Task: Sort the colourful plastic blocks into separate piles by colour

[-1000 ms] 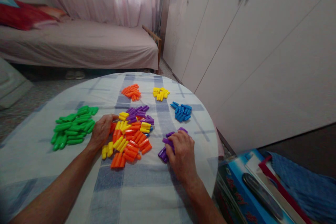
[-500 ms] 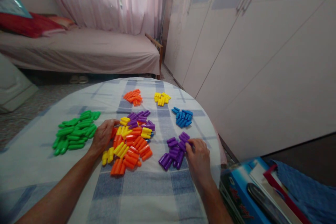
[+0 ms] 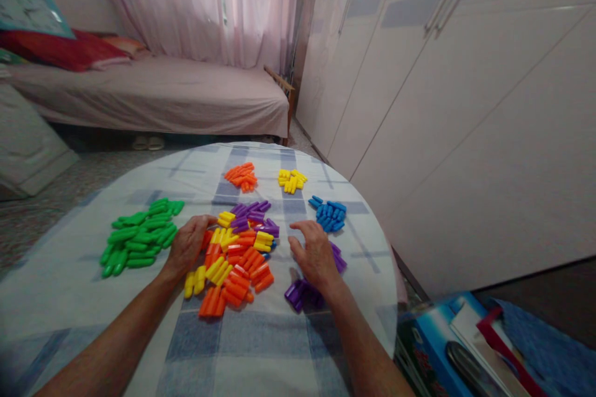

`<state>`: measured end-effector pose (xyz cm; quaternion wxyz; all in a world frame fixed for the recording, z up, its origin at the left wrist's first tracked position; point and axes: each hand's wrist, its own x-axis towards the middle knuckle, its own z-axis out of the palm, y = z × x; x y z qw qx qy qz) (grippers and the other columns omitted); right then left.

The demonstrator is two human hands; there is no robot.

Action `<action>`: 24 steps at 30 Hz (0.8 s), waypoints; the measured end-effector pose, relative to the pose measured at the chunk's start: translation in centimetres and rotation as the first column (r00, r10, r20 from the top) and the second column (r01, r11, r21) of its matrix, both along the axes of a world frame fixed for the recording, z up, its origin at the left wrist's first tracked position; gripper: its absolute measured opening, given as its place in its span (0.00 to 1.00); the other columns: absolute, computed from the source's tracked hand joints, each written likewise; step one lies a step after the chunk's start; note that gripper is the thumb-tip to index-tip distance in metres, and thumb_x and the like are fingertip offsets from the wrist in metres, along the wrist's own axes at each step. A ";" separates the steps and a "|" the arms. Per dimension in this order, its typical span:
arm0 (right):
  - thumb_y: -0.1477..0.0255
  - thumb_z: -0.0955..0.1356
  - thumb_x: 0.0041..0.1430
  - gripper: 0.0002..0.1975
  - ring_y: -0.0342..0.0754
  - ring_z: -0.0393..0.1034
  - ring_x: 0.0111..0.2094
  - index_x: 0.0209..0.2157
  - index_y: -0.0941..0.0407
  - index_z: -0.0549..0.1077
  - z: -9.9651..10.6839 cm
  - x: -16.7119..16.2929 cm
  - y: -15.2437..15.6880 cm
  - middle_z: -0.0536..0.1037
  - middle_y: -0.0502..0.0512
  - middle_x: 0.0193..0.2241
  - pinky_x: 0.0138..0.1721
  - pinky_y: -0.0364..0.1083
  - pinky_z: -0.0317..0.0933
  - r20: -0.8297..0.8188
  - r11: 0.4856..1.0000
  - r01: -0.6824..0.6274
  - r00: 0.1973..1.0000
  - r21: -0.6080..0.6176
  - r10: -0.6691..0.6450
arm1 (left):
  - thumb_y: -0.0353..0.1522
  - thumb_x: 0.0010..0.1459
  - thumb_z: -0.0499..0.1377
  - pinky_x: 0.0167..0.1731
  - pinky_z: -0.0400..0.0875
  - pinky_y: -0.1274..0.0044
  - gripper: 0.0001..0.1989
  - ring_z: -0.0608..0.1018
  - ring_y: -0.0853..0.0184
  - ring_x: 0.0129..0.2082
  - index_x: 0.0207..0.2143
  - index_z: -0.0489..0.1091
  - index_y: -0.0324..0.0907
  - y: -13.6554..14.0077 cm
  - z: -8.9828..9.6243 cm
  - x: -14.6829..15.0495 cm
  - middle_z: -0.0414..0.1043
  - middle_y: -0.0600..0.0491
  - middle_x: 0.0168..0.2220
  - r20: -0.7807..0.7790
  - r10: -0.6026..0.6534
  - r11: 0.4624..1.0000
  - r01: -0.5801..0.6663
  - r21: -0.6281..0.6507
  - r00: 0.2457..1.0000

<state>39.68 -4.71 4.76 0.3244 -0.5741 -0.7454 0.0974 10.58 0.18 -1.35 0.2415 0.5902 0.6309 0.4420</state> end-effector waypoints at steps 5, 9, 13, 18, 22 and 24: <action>0.74 0.65 0.55 0.12 0.50 0.68 0.47 0.42 0.55 0.73 -1.0 -3.0 2.7 0.76 0.57 0.43 0.50 0.50 0.59 0.026 0.991 -0.063 0.997 -0.115 0.066 | 0.46 0.59 0.43 0.42 0.68 0.73 0.24 0.76 0.62 0.39 0.36 0.72 0.42 -0.1 0.2 0.1 0.75 0.50 0.38 0.006 0.004 1.000 -0.004 -0.001 1.000; 0.76 0.64 0.55 0.11 0.49 0.70 0.43 0.39 0.55 0.74 -1.8 -3.8 3.4 0.78 0.56 0.40 0.47 0.49 0.62 -0.017 0.987 -0.037 0.999 -0.157 0.035 | 0.46 0.59 0.43 0.42 0.68 0.73 0.23 0.76 0.62 0.40 0.35 0.72 0.42 -0.1 0.3 0.1 0.75 0.50 0.38 0.003 0.003 1.000 -0.003 0.000 1.000; 0.74 0.63 0.57 0.10 0.47 0.71 0.41 0.38 0.56 0.74 -1.3 -2.6 3.2 0.78 0.55 0.38 0.44 0.47 0.63 -0.153 0.995 -0.024 0.988 -0.101 0.009 | 0.46 0.59 0.43 0.42 0.68 0.73 0.23 0.75 0.62 0.41 0.36 0.71 0.42 -0.1 0.3 0.1 0.75 0.50 0.38 0.018 -0.009 1.000 0.009 0.008 1.000; 0.68 0.61 0.58 0.12 0.49 0.70 0.42 0.39 0.55 0.74 0.1 2.2 1.0 0.77 0.55 0.40 0.46 0.49 0.62 -0.252 0.992 0.075 0.963 -0.099 -0.098 | 0.46 0.60 0.42 0.42 0.67 0.74 0.23 0.75 0.62 0.41 0.35 0.71 0.42 -0.1 0.2 0.1 0.74 0.50 0.38 0.017 -0.018 1.000 0.018 0.001 1.000; 0.66 0.61 0.59 0.13 0.50 0.69 0.45 0.39 0.54 0.74 0.6 5.7 -1.7 0.76 0.55 0.41 0.48 0.51 0.60 -0.227 0.980 0.113 0.962 -0.166 -0.149 | 0.46 0.59 0.43 0.43 0.67 0.73 0.23 0.75 0.62 0.41 0.36 0.71 0.42 -0.1 0.2 0.0 0.74 0.50 0.39 0.013 -0.011 1.000 0.011 -0.011 1.000; 0.66 0.60 0.59 0.13 0.50 0.69 0.45 0.39 0.54 0.74 0.5 6.8 -2.8 0.76 0.55 0.41 0.50 0.51 0.59 -0.221 0.975 0.091 0.966 -0.201 -0.135 | 0.46 0.59 0.43 0.43 0.67 0.73 0.23 0.75 0.61 0.42 0.36 0.71 0.42 -0.1 0.2 0.0 0.74 0.49 0.39 0.010 -0.008 1.000 0.008 -0.012 1.000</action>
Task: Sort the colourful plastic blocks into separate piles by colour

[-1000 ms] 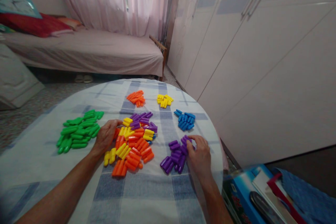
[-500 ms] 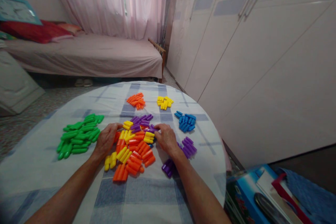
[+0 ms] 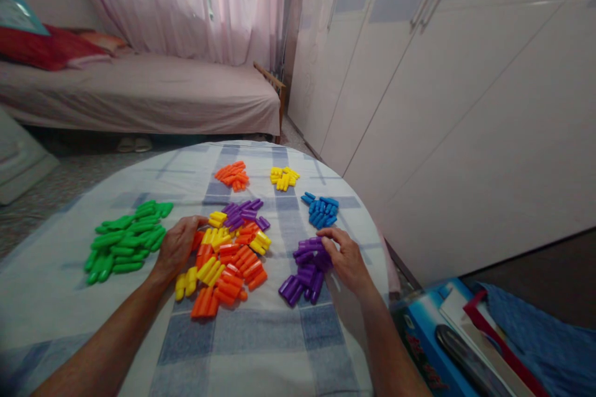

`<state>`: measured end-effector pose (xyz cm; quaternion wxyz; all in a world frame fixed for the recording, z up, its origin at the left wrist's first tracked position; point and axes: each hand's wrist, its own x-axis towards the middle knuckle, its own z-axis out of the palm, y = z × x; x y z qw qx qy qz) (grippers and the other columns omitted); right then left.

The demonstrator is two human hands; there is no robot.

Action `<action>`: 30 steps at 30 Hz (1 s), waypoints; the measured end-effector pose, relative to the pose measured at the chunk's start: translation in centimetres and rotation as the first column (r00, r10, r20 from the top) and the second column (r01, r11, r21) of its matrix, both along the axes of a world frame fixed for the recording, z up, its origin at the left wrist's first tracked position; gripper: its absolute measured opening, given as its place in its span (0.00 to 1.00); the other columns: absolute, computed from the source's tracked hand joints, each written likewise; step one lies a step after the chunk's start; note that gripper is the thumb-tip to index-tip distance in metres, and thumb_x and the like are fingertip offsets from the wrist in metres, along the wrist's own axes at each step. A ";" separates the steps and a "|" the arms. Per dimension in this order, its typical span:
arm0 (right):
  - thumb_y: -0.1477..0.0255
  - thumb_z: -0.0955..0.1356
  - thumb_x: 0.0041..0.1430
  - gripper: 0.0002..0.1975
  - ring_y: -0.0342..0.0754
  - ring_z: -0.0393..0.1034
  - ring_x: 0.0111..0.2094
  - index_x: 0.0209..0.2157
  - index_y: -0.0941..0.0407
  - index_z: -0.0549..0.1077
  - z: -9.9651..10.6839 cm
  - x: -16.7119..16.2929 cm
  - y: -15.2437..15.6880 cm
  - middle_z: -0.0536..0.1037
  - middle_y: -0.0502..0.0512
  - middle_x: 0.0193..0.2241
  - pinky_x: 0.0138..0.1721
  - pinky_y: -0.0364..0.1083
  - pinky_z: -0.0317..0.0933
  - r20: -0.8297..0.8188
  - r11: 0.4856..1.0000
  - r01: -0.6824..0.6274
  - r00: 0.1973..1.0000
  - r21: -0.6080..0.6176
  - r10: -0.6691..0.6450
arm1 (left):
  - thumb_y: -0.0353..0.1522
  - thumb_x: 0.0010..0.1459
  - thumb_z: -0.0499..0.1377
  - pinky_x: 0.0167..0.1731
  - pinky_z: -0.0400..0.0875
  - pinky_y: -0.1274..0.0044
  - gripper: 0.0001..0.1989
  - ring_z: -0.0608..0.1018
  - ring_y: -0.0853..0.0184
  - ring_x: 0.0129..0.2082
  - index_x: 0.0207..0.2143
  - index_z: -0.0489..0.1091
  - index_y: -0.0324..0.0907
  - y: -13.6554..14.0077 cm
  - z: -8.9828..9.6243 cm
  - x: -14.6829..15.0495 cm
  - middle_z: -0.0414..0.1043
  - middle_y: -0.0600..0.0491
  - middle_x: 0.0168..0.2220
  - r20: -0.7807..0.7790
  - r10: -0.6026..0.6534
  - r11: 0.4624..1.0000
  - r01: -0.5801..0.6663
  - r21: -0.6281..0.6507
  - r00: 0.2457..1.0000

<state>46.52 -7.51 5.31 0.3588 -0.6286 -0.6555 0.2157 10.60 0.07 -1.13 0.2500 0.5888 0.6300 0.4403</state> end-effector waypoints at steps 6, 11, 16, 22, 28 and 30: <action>0.68 0.61 0.58 0.12 0.51 0.68 0.45 0.37 0.55 0.74 -1.0 1.0 -1.4 0.76 0.55 0.40 0.50 0.52 0.58 0.050 0.998 -0.045 0.998 -0.032 0.047 | 0.46 0.59 0.42 0.44 0.67 0.73 0.24 0.74 0.62 0.42 0.36 0.71 0.41 0.1 -0.1 -0.1 0.74 0.49 0.39 0.002 -0.013 1.000 0.013 0.013 1.000; 0.69 0.62 0.58 0.10 0.51 0.67 0.44 0.35 0.55 0.74 -2.0 1.1 -1.3 0.76 0.56 0.38 0.50 0.52 0.58 0.155 0.999 -0.010 0.988 0.053 0.002 | 0.46 0.59 0.42 0.43 0.67 0.73 0.25 0.74 0.62 0.41 0.36 0.71 0.41 0.1 -0.1 0.0 0.74 0.49 0.39 0.001 -0.015 1.000 0.015 0.015 1.000; 0.70 0.62 0.58 0.10 0.51 0.67 0.45 0.37 0.54 0.74 -0.7 0.0 -0.3 0.76 0.56 0.39 0.50 0.51 0.58 0.177 0.992 -0.003 0.984 0.125 -0.019 | 0.47 0.59 0.43 0.43 0.66 0.72 0.24 0.75 0.62 0.41 0.37 0.71 0.41 0.2 -0.3 0.0 0.74 0.49 0.38 0.005 0.003 1.000 -0.003 0.007 1.000; 0.74 0.63 0.57 0.11 0.49 0.65 0.48 0.41 0.55 0.73 0.0 -5.4 4.4 0.75 0.56 0.42 0.52 0.50 0.57 0.321 0.962 -0.237 0.929 0.133 0.185 | 0.46 0.60 0.43 0.42 0.67 0.74 0.23 0.75 0.62 0.40 0.37 0.71 0.41 0.3 -0.7 -0.2 0.74 0.50 0.38 0.006 0.000 1.000 0.000 0.009 1.000; 0.76 0.65 0.56 0.15 0.51 0.64 0.50 0.46 0.55 0.72 -1.8 -9.7 8.7 0.73 0.59 0.47 0.50 0.50 0.56 0.466 0.939 -0.333 0.819 -0.091 0.336 | 0.46 0.59 0.43 0.41 0.68 0.74 0.24 0.75 0.62 0.40 0.37 0.72 0.41 0.3 -0.5 -0.1 0.75 0.50 0.39 -0.009 0.017 1.000 -0.017 -0.001 1.000; 0.75 0.65 0.56 0.17 0.51 0.64 0.49 0.48 0.55 0.71 -2.4 -10.4 9.4 0.73 0.58 0.47 0.49 0.49 0.57 0.478 0.928 -0.343 0.796 -0.146 0.370 | 0.46 0.60 0.42 0.41 0.68 0.74 0.24 0.76 0.62 0.39 0.37 0.72 0.41 0.2 -0.4 -0.1 0.75 0.50 0.39 -0.023 0.022 1.000 -0.022 0.001 0.999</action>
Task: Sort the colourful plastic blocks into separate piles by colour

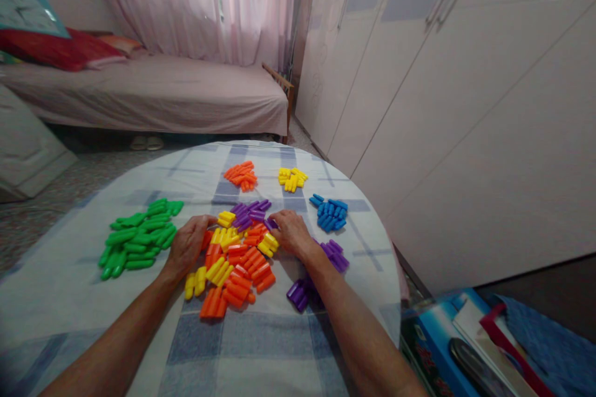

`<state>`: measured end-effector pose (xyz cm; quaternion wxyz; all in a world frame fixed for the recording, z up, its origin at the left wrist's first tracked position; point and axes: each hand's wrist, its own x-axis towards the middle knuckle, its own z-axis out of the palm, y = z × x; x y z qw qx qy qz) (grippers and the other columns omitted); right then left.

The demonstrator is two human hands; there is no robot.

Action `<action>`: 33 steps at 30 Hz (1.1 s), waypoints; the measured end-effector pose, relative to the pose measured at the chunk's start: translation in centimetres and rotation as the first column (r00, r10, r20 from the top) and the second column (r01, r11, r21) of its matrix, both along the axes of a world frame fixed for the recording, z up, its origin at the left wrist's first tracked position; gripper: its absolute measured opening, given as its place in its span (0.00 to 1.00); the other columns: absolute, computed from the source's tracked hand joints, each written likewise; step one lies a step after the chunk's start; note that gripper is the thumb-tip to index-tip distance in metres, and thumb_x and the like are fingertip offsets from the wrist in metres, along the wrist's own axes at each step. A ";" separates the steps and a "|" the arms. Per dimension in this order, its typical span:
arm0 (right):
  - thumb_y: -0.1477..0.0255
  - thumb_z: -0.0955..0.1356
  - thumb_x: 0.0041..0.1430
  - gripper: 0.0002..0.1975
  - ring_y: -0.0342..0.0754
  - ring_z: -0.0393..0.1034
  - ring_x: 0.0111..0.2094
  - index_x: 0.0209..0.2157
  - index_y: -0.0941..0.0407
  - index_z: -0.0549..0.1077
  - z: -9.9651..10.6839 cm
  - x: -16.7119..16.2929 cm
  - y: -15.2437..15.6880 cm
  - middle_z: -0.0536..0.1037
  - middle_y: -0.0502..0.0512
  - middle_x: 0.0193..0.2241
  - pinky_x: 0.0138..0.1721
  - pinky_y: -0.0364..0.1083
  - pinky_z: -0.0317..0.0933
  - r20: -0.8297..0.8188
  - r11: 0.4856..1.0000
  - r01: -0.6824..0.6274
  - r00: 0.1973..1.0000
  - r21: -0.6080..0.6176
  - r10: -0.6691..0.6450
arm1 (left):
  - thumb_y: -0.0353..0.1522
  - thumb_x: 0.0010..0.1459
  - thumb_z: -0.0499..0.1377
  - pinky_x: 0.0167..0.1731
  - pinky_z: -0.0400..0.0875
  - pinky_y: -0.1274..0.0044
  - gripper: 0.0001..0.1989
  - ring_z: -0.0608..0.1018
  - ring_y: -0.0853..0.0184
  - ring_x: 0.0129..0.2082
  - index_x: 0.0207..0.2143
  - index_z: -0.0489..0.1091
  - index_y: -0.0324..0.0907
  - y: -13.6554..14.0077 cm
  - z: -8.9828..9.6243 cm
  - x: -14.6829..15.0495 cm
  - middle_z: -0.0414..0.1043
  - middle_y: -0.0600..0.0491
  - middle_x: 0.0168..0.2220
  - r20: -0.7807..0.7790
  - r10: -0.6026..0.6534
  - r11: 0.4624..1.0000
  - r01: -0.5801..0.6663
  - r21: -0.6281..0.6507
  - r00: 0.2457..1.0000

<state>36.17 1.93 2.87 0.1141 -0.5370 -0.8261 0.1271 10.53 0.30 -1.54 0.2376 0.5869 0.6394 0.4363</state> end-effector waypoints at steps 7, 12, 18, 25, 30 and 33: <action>0.73 0.65 0.56 0.16 0.48 0.65 0.45 0.47 0.54 0.71 -0.7 -0.7 0.8 0.73 0.56 0.44 0.45 0.44 0.58 0.039 0.999 0.040 0.998 0.030 -0.041 | 0.47 0.59 0.42 0.41 0.68 0.74 0.24 0.76 0.63 0.39 0.37 0.72 0.41 -0.2 0.4 0.1 0.75 0.50 0.38 -0.007 -0.006 1.000 0.006 0.000 1.000; 0.73 0.65 0.56 0.18 0.48 0.66 0.43 0.50 0.54 0.68 -0.3 -0.6 0.4 0.72 0.57 0.44 0.44 0.44 0.58 0.057 0.999 0.026 0.998 0.047 -0.029 | 0.47 0.59 0.43 0.43 0.67 0.73 0.24 0.75 0.62 0.41 0.36 0.71 0.41 0.0 0.4 0.1 0.75 0.49 0.39 0.016 -0.024 1.000 0.024 0.004 1.000; 0.71 0.67 0.54 0.17 0.49 0.66 0.43 0.47 0.56 0.69 0.1 -1.3 1.2 0.71 0.59 0.44 0.40 0.44 0.58 0.148 0.999 0.045 0.988 0.004 -0.045 | 0.46 0.59 0.42 0.44 0.67 0.72 0.24 0.75 0.61 0.41 0.36 0.71 0.42 0.1 0.1 0.0 0.74 0.49 0.39 0.017 -0.046 0.999 0.045 0.011 0.999; 0.67 0.69 0.51 0.17 0.52 0.65 0.44 0.43 0.58 0.70 3.3 3.0 -1.5 0.72 0.59 0.43 0.42 0.47 0.56 0.094 0.984 0.173 0.980 0.051 -0.177 | 0.46 0.58 0.42 0.44 0.67 0.72 0.24 0.75 0.61 0.41 0.36 0.71 0.41 -0.2 0.6 0.2 0.74 0.49 0.39 0.023 -0.031 0.999 0.032 -0.012 0.999; 0.65 0.72 0.48 0.17 0.54 0.64 0.45 0.40 0.57 0.72 3.8 6.1 -5.2 0.73 0.58 0.40 0.43 0.49 0.54 0.147 0.990 0.131 0.982 -0.056 -0.121 | 0.46 0.58 0.43 0.44 0.67 0.72 0.24 0.75 0.61 0.42 0.36 0.71 0.41 -0.1 0.7 0.2 0.75 0.48 0.39 0.016 -0.009 1.000 0.009 -0.008 1.000; 0.65 0.73 0.46 0.18 0.55 0.63 0.48 0.40 0.56 0.72 3.1 6.3 -6.5 0.73 0.58 0.42 0.46 0.51 0.53 0.154 0.993 0.049 0.988 -0.107 -0.033 | 0.47 0.58 0.43 0.42 0.68 0.73 0.24 0.75 0.62 0.40 0.36 0.71 0.41 -0.1 0.6 0.2 0.75 0.49 0.37 0.011 -0.016 1.000 0.016 0.006 1.000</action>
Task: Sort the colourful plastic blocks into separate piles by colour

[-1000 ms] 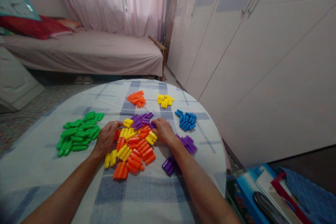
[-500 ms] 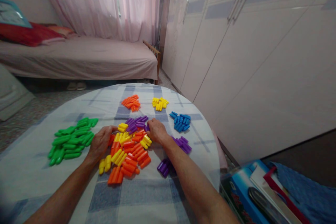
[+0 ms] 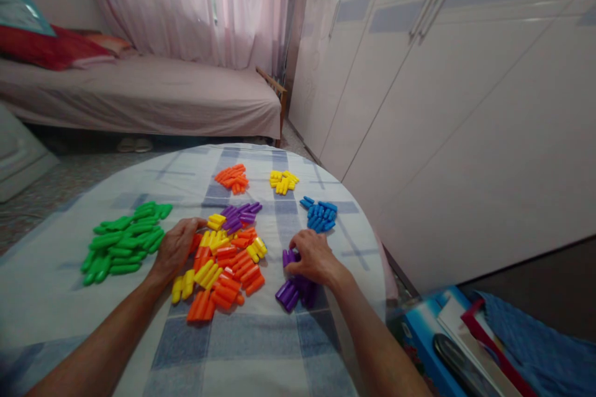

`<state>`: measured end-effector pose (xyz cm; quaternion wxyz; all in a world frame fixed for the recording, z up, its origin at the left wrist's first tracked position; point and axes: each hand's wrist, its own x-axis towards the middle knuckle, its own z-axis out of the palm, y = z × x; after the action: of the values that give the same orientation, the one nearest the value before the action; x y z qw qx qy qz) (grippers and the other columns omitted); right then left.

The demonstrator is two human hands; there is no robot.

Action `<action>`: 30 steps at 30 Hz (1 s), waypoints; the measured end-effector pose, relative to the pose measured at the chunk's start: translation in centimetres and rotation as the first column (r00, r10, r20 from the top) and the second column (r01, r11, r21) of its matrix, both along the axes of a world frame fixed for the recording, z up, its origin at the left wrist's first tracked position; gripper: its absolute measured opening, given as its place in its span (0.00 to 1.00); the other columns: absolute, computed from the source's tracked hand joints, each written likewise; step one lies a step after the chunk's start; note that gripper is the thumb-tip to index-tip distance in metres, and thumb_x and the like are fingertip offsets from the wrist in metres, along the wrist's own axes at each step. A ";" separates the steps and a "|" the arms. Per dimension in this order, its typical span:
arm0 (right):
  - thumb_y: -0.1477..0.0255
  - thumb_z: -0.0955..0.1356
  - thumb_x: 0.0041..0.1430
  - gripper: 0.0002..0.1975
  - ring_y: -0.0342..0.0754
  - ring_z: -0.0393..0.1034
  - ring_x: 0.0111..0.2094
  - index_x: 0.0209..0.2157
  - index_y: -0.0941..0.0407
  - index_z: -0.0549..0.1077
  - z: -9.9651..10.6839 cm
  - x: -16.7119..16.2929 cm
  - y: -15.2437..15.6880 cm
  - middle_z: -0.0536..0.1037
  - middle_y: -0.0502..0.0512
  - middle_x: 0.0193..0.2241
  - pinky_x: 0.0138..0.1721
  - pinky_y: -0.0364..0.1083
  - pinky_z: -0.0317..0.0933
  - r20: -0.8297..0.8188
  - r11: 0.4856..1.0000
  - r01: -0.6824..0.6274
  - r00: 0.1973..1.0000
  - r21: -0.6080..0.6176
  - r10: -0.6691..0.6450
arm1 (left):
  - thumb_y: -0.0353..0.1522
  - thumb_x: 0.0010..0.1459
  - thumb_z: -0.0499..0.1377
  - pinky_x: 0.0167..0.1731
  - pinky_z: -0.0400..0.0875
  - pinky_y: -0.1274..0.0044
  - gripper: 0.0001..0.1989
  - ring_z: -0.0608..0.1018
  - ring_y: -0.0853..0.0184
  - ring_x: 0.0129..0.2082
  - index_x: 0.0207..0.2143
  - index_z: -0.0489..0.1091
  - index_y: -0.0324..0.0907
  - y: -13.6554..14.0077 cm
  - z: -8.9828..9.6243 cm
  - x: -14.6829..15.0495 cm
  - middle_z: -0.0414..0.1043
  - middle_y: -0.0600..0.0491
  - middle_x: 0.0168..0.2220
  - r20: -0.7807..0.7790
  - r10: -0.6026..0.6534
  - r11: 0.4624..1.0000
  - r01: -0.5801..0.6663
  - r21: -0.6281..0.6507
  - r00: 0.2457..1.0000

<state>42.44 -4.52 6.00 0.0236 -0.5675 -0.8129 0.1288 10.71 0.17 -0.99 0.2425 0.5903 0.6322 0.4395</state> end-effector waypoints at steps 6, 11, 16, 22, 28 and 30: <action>0.66 0.70 0.51 0.20 0.54 0.63 0.51 0.46 0.56 0.71 0.4 -1.1 0.8 0.72 0.59 0.47 0.51 0.52 0.54 -0.077 0.998 -0.044 0.996 0.037 0.046 | 0.47 0.59 0.42 0.42 0.68 0.73 0.25 0.75 0.62 0.40 0.37 0.71 0.41 0.2 -0.6 -0.3 0.75 0.50 0.38 0.008 -0.013 1.000 0.013 -0.003 1.000; 0.77 0.63 0.57 0.21 0.49 0.62 0.54 0.53 0.58 0.66 -0.4 -5.0 6.8 0.68 0.60 0.53 0.54 0.48 0.55 -0.172 0.975 -0.095 0.976 0.200 0.131 | 0.46 0.59 0.43 0.42 0.67 0.73 0.23 0.75 0.62 0.40 0.36 0.71 0.41 0.2 -0.4 -0.1 0.75 0.50 0.38 0.007 -0.012 1.000 0.012 0.005 1.000; 0.83 0.61 0.55 0.25 0.50 0.61 0.55 0.54 0.54 0.65 -2.5 -8.5 12.2 0.69 0.58 0.54 0.51 0.50 0.57 -0.066 0.965 -0.176 0.979 0.195 0.192 | 0.47 0.59 0.43 0.43 0.67 0.72 0.24 0.75 0.62 0.40 0.36 0.71 0.42 0.1 -0.2 -0.1 0.75 0.50 0.38 0.005 -0.012 1.000 0.012 -0.003 1.000; 0.78 0.63 0.55 0.17 0.50 0.68 0.44 0.47 0.56 0.71 -2.7 -8.9 12.8 0.74 0.60 0.44 0.44 0.46 0.60 -0.002 0.980 -0.135 0.991 0.147 0.137 | 0.47 0.60 0.42 0.43 0.68 0.72 0.24 0.76 0.61 0.40 0.35 0.71 0.42 0.0 -0.1 -0.1 0.75 0.49 0.37 0.012 -0.009 1.000 0.009 0.004 1.000; 0.76 0.64 0.54 0.18 0.48 0.68 0.46 0.49 0.57 0.69 -0.9 -5.2 9.1 0.73 0.59 0.45 0.47 0.45 0.60 -0.155 0.974 -0.012 0.987 0.224 0.048 | 0.47 0.59 0.42 0.41 0.68 0.73 0.25 0.76 0.62 0.39 0.36 0.71 0.42 0.0 0.0 0.0 0.75 0.49 0.38 -0.002 -0.008 1.000 0.008 0.003 1.000; 0.76 0.65 0.54 0.19 0.47 0.69 0.45 0.49 0.57 0.69 -0.2 -2.8 6.7 0.74 0.57 0.45 0.49 0.47 0.60 -0.302 0.965 0.063 0.953 0.254 0.017 | 0.47 0.59 0.42 0.42 0.68 0.73 0.24 0.76 0.62 0.39 0.36 0.71 0.42 0.0 -0.1 -0.1 0.75 0.50 0.39 -0.007 -0.012 1.000 0.012 0.002 1.000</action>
<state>39.67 2.16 5.79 0.2233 -0.5427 -0.8028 0.1057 10.64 0.17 -1.07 0.2424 0.5960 0.6289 0.4365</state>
